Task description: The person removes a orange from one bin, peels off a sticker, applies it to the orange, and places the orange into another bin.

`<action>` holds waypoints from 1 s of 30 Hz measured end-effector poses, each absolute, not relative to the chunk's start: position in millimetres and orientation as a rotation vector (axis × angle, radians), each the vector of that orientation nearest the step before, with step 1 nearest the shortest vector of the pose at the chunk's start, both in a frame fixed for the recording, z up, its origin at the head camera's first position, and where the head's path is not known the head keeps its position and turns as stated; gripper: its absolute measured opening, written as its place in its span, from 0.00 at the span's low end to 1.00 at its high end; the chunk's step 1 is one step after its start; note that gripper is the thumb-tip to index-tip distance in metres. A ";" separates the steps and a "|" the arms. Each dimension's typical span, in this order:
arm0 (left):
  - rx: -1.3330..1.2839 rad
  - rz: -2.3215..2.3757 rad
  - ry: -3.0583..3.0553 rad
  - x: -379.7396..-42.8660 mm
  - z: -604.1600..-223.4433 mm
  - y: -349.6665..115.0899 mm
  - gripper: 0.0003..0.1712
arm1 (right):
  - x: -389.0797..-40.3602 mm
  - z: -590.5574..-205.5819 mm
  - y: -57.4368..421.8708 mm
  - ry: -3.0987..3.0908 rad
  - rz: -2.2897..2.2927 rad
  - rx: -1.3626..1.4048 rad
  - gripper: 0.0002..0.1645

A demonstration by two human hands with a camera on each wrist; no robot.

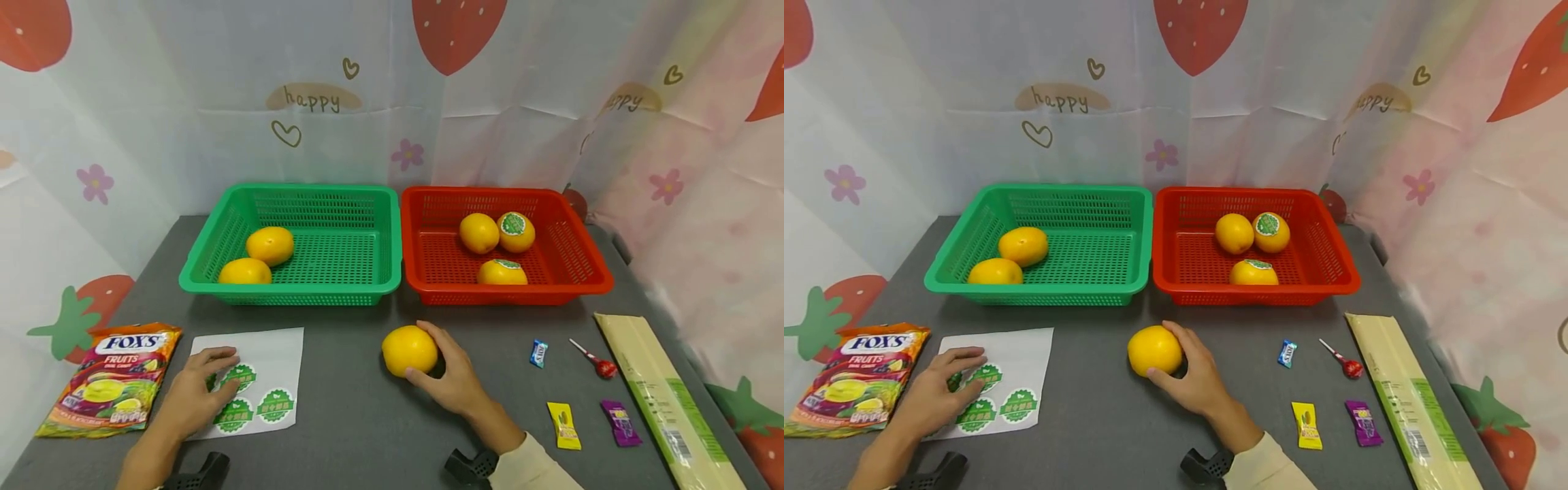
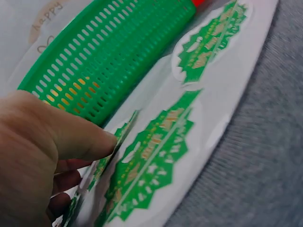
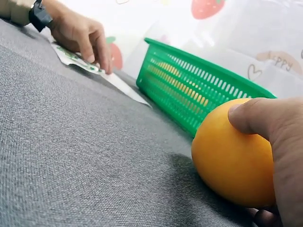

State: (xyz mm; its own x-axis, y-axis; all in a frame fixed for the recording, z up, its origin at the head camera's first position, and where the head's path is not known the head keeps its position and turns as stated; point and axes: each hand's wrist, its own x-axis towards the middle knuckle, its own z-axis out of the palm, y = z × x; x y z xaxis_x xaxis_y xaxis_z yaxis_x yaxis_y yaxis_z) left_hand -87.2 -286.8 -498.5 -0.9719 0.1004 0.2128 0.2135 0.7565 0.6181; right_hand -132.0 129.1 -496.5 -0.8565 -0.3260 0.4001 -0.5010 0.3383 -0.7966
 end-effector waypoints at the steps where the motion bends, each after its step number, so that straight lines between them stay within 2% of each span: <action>1: -0.244 -1.012 -2.779 -87.6 -498.8 -286.0 0.19 | -129.8 -491.5 128.4 -2.423 1.542 0.758 0.44; 6: -0.129 -1.051 -2.753 -90.7 -498.9 -282.2 0.05 | -121.8 -472.4 127.2 -2.415 1.546 0.766 0.42; 8: -0.096 -1.075 -2.717 -91.3 -499.3 -281.4 0.03 | -122.0 -470.5 127.5 -2.412 1.545 0.773 0.42; 14: -0.111 -1.096 -2.562 -88.7 -494.8 -282.4 0.04 | -123.3 -468.8 127.0 -2.421 1.544 0.785 0.44; 20: -0.213 -1.093 -2.413 -89.0 -471.6 -269.9 0.04 | -123.4 -469.3 125.2 -2.404 1.562 0.800 0.43; 27: -0.477 -1.228 -2.285 -101.5 -449.4 -217.1 0.14 | -121.3 -471.4 125.8 -2.428 1.565 0.746 0.43; 30: -0.581 -1.322 -2.265 -108.8 -442.6 -187.6 0.14 | -120.7 -471.5 124.4 -2.436 1.570 0.731 0.43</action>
State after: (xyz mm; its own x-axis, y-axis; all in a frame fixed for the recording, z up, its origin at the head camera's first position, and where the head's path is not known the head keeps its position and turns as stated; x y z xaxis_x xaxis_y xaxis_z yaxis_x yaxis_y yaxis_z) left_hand -108.8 -187.6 -442.6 -0.8095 0.1296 0.5726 0.5623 0.4516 0.6927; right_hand -120.7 124.4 -471.5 -0.8694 -0.3166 0.3794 -0.4764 0.3327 -0.8139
